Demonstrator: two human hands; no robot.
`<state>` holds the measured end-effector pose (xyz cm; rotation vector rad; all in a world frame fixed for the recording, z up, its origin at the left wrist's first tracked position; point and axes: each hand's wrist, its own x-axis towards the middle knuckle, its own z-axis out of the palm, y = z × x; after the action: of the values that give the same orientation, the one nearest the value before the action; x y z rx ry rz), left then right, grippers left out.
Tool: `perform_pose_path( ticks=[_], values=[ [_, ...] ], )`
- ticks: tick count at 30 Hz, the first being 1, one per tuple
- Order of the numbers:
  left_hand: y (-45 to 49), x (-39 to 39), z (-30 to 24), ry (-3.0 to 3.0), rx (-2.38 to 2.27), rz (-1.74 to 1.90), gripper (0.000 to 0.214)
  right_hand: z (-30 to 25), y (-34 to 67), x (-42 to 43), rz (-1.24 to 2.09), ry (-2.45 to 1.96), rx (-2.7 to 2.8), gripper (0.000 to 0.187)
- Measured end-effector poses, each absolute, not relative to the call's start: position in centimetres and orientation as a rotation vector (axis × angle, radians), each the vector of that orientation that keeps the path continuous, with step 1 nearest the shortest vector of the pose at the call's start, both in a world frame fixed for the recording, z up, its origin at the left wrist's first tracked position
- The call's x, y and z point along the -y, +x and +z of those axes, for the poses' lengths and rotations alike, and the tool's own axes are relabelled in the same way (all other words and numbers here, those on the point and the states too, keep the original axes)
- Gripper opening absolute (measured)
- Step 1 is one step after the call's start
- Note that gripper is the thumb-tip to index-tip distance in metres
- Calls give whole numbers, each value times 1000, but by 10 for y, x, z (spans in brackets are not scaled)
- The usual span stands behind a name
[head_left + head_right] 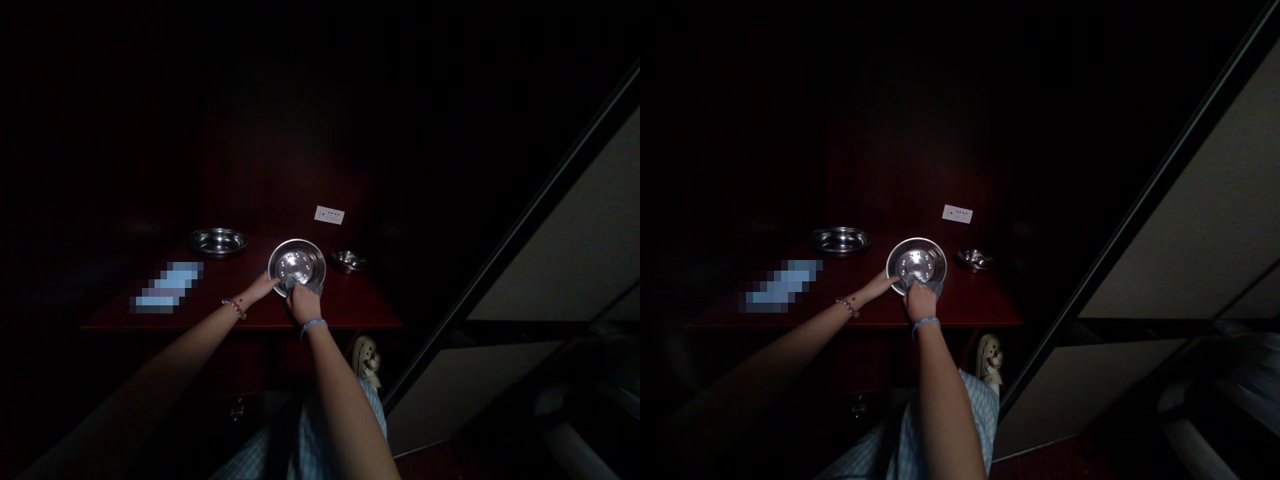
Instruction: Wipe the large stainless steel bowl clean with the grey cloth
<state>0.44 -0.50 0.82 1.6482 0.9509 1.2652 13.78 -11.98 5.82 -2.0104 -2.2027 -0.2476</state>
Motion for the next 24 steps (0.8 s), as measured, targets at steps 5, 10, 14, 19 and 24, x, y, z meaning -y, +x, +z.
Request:
perform_pose_path(
  ticks=[5,10,14,19,24],
  values=[
    [4,8,12,1646,-943,1275,37,59,137,122,-250,-2000,2198,26],
    [5,11,12,1646,-951,1294,36,60,137,123,-249,-1995,2190,26],
    [6,12,13,1609,-978,1290,36,61,137,123,-247,-1991,2187,26],
    [5,11,13,1623,-938,1290,36,61,137,123,-248,-2004,2184,26],
    [4,7,11,1636,-910,1299,40,62,136,124,-213,-1995,2179,27]
  ],
)
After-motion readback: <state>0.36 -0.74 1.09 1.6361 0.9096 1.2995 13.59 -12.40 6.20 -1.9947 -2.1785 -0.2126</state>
